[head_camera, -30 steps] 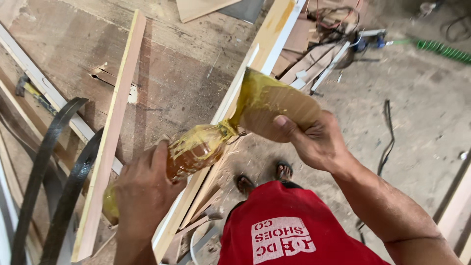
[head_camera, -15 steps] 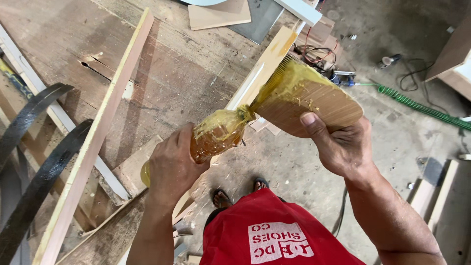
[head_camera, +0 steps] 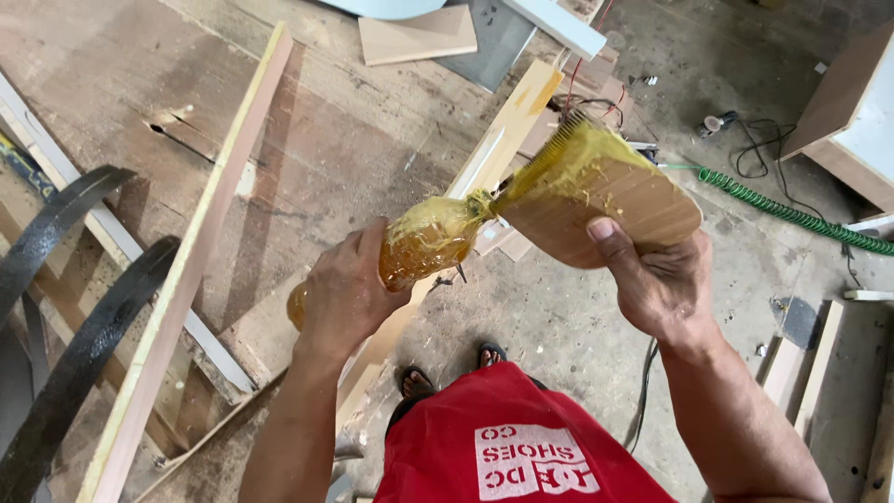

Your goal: The person pours a yellow liquid from a plastic bottle onto a sponge and applies it to a wooden plank. They then use the sponge to rub the liquid along the length of the plank, repeating the pouring and application process multiple times.

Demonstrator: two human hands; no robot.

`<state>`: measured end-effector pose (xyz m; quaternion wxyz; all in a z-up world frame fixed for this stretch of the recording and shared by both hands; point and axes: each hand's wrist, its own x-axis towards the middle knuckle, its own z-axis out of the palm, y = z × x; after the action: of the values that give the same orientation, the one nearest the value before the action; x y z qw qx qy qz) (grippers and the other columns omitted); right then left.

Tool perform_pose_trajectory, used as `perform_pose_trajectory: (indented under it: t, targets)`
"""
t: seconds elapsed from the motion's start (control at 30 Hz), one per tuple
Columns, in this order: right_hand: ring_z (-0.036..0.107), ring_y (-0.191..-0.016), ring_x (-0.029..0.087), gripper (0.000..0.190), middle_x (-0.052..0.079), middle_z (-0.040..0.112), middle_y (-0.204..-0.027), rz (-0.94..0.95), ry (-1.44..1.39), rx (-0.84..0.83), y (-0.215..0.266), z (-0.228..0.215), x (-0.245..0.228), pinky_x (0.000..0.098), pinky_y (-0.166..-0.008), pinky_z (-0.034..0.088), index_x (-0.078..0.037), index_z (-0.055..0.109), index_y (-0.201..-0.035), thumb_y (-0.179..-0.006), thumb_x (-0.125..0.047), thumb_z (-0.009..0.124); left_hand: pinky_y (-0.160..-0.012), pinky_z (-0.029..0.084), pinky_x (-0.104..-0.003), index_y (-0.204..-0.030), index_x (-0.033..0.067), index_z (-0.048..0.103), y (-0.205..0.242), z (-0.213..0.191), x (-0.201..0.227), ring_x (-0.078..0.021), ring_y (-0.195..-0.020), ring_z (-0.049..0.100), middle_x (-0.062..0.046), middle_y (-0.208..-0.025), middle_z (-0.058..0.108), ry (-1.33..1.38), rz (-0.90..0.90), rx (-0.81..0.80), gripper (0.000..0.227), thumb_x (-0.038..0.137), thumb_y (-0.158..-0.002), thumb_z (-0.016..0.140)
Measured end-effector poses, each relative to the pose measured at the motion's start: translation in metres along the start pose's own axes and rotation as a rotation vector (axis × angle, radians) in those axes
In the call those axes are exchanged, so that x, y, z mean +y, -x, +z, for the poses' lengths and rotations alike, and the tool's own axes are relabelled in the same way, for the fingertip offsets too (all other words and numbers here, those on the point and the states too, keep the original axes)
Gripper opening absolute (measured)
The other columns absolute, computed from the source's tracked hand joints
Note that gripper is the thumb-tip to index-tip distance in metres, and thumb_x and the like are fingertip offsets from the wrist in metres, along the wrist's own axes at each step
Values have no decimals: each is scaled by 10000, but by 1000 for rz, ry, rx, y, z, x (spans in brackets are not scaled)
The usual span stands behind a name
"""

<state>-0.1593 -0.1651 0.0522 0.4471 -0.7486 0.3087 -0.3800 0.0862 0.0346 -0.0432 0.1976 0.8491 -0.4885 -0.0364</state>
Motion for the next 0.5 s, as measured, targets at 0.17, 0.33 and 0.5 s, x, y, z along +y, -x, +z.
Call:
perform_pose_trajectory:
  t: [0.17, 0.33, 0.5]
  targets:
    - [676, -1164, 333, 461, 136, 671, -1217, 218, -796, 180, 1, -1, -6, 557, -1111, 555, -74, 592, -1333, -887, -120, 700, -909, 595, -530, -1473, 87, 496, -42, -6, -7, -392, -1068, 707, -203, -1217, 680, 221, -112, -55, 856, 321, -742, 873]
    - [664, -1335, 270, 545, 54, 718, -1360, 408, -1249, 515, 22, -33, 25, 457, -1155, 554, -140, 672, -1374, -839, -80, 763, -798, 675, -368, -1431, 91, 406, -96, -9, -16, -280, -1067, 730, -141, -1277, 685, 577, -264, 152, 931, 380, -703, 909]
    - [685, -1295, 226, 451, 74, 721, -1392, 502, -1297, 573, 67, -53, 74, 409, -1065, 580, -106, 687, -1391, -944, -157, 726, -821, 742, -439, -1479, 148, 337, -154, 32, -49, -350, -1185, 697, -166, -1434, 583, 901, -311, 344, 900, 62, -760, 871]
